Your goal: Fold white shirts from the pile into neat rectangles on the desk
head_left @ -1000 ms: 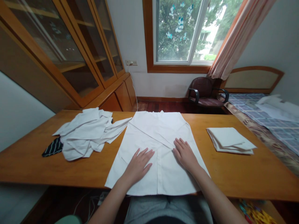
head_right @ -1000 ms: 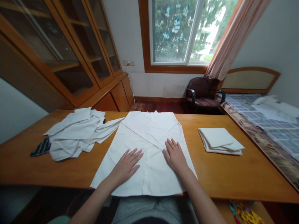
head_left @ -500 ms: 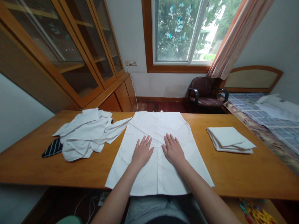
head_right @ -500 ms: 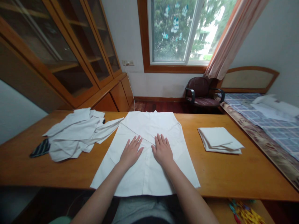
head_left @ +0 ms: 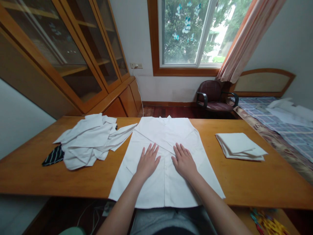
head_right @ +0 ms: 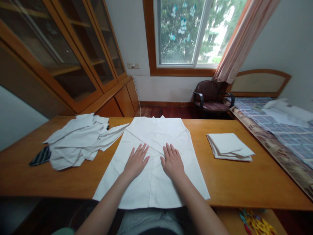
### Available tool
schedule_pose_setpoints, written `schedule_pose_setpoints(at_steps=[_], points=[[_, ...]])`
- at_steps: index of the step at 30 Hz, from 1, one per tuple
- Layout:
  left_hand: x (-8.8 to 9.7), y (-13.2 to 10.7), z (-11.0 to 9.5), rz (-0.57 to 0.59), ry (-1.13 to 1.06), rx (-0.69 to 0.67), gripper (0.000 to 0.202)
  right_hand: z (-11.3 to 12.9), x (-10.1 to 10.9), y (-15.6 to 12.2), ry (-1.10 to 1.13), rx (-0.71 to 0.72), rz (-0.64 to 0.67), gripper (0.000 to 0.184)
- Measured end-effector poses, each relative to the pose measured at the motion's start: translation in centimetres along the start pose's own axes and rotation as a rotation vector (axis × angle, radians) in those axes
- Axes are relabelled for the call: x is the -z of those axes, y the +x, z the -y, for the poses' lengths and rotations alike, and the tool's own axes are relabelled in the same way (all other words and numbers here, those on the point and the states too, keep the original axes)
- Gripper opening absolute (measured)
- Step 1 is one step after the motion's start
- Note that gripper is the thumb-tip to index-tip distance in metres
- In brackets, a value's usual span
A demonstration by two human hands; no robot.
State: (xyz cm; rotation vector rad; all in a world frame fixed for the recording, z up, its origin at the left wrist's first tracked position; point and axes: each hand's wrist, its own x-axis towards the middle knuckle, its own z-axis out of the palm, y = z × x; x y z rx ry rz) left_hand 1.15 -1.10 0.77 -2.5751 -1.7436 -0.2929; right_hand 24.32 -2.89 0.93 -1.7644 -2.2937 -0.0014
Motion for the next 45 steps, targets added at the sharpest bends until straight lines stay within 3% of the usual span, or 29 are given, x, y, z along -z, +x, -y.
schedule_pose_setpoints(at_steps=[13, 45], points=[[0.1, -1.5, -0.8, -0.004, 0.0, -0.017, 0.056, 0.2, 0.8, -2.1, -0.021, 0.006, 0.011, 0.056], [0.3, -2.4, -1.6, -0.011, 0.045, -0.019, 0.055, 0.2, 0.9, -3.3, -0.043, -0.006, 0.019, 0.055]])
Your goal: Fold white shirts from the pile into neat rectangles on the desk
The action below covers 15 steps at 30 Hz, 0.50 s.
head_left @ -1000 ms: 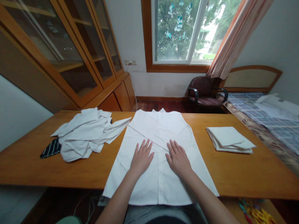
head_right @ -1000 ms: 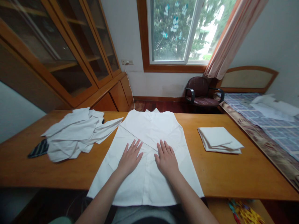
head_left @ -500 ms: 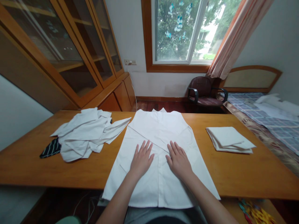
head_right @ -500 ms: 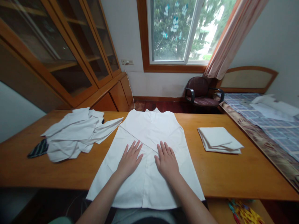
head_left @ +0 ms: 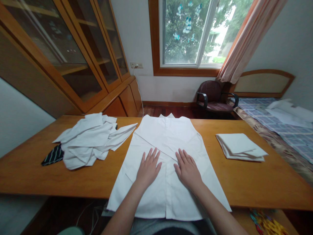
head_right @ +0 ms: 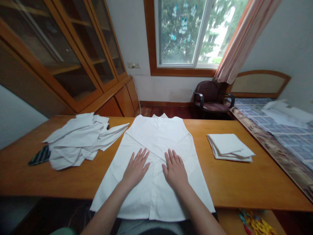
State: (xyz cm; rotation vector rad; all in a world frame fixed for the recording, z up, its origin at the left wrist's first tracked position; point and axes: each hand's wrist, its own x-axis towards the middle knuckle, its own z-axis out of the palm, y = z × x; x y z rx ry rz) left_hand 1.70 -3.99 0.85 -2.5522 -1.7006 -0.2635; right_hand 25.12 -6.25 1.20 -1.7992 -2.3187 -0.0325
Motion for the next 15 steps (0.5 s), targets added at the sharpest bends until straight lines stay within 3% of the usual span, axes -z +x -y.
schedule_pose_setpoints(at_steps=[15], points=[[0.63, 0.12, -0.28, 0.033, 0.018, 0.016, 0.054, 0.11, 0.12, 0.03, 0.007, -0.01, 0.015, 0.056]])
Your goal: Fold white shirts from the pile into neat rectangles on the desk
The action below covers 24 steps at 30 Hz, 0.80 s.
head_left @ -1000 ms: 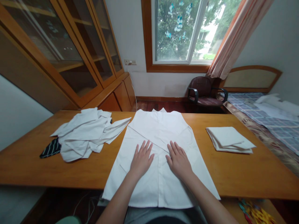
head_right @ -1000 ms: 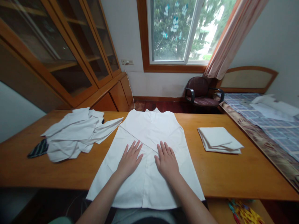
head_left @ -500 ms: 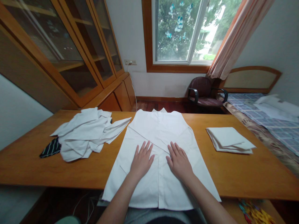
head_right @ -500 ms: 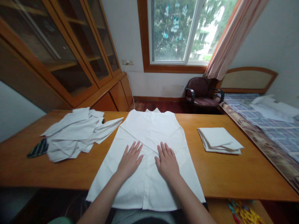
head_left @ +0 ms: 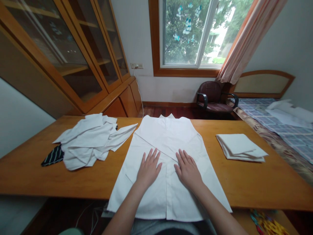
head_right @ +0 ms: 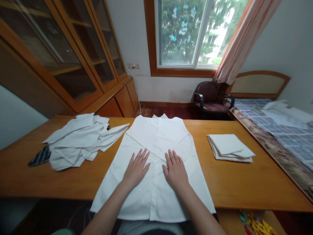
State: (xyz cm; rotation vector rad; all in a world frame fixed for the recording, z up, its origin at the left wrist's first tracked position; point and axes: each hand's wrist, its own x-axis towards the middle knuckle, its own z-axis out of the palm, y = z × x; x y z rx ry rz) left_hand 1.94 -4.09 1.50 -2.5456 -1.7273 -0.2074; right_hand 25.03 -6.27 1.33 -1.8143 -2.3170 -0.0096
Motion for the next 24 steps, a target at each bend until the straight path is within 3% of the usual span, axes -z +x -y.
schedule_pose_setpoints(at_steps=[15, 24], points=[[-0.3, 0.1, -0.1, -0.016, -0.046, 0.029, 0.054, -2.9, -0.2, 1.9, -0.006, -0.05, -0.002, 0.061], [-0.2, 0.1, -2.6, -0.016, -0.127, 0.086, 0.052, -5.8, -0.2, 2.1, -0.031, 0.032, -0.013, 0.06]])
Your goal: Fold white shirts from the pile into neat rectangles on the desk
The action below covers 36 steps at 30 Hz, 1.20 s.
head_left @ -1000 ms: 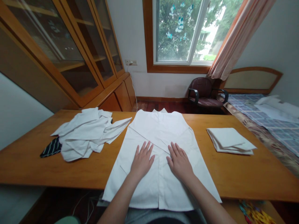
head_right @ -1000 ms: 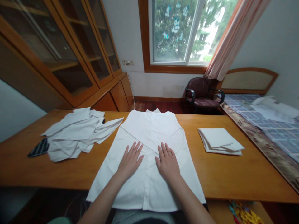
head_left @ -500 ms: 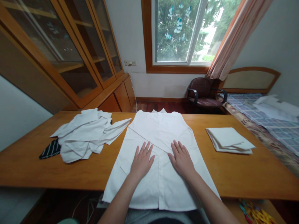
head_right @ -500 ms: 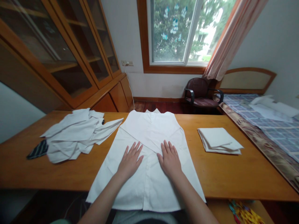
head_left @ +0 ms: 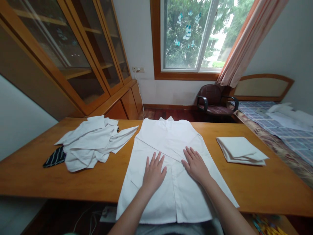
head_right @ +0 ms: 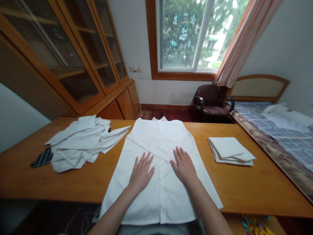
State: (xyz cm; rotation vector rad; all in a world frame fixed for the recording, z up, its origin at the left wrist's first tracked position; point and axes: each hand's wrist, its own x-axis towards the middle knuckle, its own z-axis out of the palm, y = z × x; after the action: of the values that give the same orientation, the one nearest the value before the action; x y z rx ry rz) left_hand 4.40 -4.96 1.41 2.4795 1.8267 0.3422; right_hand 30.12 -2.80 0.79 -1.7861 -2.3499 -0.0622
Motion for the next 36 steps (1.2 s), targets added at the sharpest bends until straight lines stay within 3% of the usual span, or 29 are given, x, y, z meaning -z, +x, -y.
schedule_pose_setpoints(at_steps=[3, 6, 12, 16, 20, 23, 26, 30, 36], points=[[-0.2, -0.6, -1.3, 0.005, -0.035, 0.003, 0.053, -1.2, 0.2, 0.0, -0.019, 0.008, -0.001, 0.057], [-0.7, -1.2, -2.3, 0.009, -0.064, 0.002, 0.056, -1.4, 0.3, -0.1, -0.073, -0.075, -0.018, 0.054], [-1.1, -1.6, -3.2, 0.042, -0.055, -0.01, 0.057, 1.3, 0.0, -0.9, -0.1, -0.255, -0.059, 0.053], [0.2, 0.1, -1.9, 0.016, -0.024, 0.0, 0.053, 2.6, -0.2, -1.3, -0.068, -0.297, -0.06, 0.056], [1.2, 3.3, 1.0, -0.075, 0.026, -0.05, 0.051, 2.6, -0.2, -1.3, -0.048, -0.306, -0.045, 0.058], [0.8, 4.7, 3.3, -0.041, 0.063, -0.08, 0.05, 2.5, -0.3, -1.3, -0.042, -0.305, -0.046, 0.058], [-0.1, 4.7, 4.4, -0.009, 0.092, -0.073, 0.051, 2.4, -0.3, -1.1, -0.04, -0.292, -0.033, 0.059], [-0.7, 3.5, 4.0, -0.018, 0.107, -0.032, 0.053, 1.6, -0.2, -0.5, -0.022, -0.257, 0.005, 0.059], [-0.6, 2.0, 1.8, -0.025, 0.107, 0.044, 0.054, -0.5, 0.1, 0.5, -0.01, -0.166, 0.03, 0.057]])
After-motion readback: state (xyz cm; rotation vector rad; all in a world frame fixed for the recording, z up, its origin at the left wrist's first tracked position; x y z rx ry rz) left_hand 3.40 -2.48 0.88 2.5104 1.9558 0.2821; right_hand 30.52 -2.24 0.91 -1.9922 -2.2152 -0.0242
